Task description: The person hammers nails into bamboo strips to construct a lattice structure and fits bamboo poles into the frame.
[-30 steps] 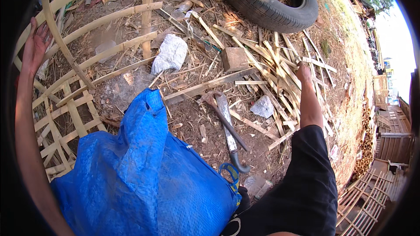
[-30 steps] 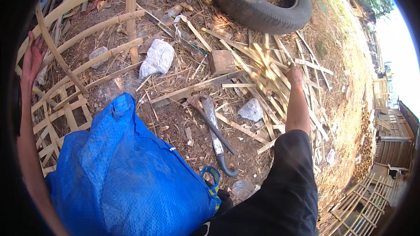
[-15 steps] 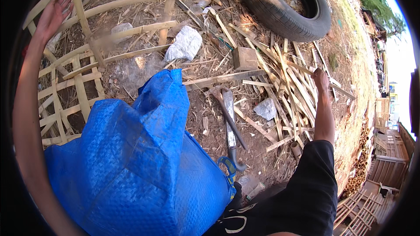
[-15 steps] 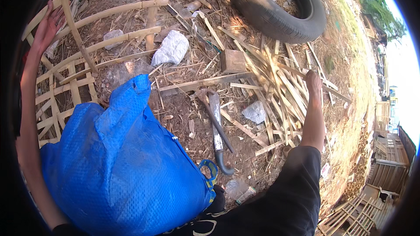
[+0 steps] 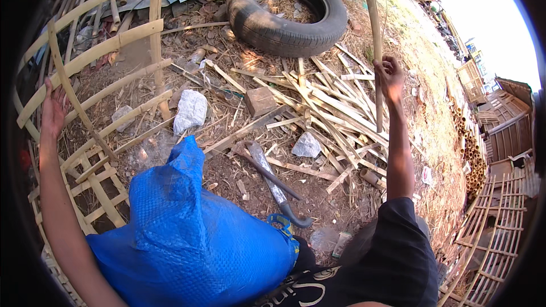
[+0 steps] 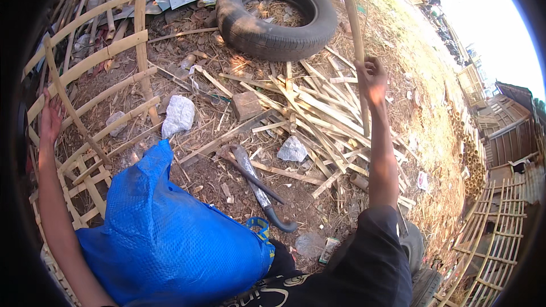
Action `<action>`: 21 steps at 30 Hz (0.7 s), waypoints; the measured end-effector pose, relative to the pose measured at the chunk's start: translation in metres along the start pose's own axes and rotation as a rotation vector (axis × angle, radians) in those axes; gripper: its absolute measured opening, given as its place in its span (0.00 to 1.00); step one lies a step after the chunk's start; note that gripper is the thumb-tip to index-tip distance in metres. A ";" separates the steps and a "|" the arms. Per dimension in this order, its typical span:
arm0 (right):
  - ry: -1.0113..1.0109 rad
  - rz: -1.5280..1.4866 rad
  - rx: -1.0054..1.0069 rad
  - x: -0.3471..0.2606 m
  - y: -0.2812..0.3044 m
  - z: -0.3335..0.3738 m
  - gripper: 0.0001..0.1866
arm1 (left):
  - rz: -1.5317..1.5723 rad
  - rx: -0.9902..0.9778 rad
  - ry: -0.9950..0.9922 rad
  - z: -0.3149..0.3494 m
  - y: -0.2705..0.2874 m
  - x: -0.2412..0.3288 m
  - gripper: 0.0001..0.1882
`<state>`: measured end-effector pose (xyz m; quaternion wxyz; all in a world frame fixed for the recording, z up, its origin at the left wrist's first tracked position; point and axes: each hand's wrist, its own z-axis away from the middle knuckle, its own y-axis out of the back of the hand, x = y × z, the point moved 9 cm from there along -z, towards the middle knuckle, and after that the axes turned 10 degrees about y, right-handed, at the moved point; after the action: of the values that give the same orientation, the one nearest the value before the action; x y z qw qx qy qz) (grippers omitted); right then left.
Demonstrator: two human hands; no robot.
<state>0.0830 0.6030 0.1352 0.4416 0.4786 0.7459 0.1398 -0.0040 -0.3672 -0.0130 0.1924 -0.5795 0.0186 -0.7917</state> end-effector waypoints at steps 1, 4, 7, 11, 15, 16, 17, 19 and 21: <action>-0.117 -0.185 0.070 -0.012 -0.008 0.017 0.19 | 0.011 0.040 -0.039 0.005 0.005 0.004 0.45; -0.099 -0.673 0.086 -0.043 -0.043 0.048 0.16 | 0.019 0.109 -0.057 0.013 -0.005 0.000 0.41; -0.221 -0.981 0.023 -0.119 -0.109 0.069 0.15 | 0.039 0.217 -0.088 0.023 -0.011 0.001 0.37; -0.228 -1.163 -0.148 -0.198 -0.216 0.099 0.13 | 0.138 0.314 -0.152 0.044 -0.044 0.002 0.33; -0.241 -1.299 -0.361 -0.282 -0.323 0.126 0.12 | 0.149 0.231 -0.231 0.054 -0.074 0.013 0.27; -0.256 -1.322 -0.414 -0.314 -0.342 0.137 0.12 | 0.159 0.235 -0.271 0.055 -0.065 0.015 0.27; -0.211 -1.370 -0.470 -0.336 -0.371 0.143 0.13 | 0.175 0.228 -0.302 0.056 -0.063 0.012 0.26; -0.179 -1.414 -0.574 -0.382 -0.408 0.158 0.12 | 0.205 0.297 -0.304 0.060 -0.059 0.006 0.25; -0.177 -1.458 -0.651 -0.418 -0.444 0.166 0.11 | 0.093 0.241 -0.347 0.061 -0.054 0.014 0.28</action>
<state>0.0159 -0.0065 -0.0206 0.5968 -0.2725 0.7546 -0.0117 0.0336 -0.3098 0.0330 0.2968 -0.6784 -0.0831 -0.6669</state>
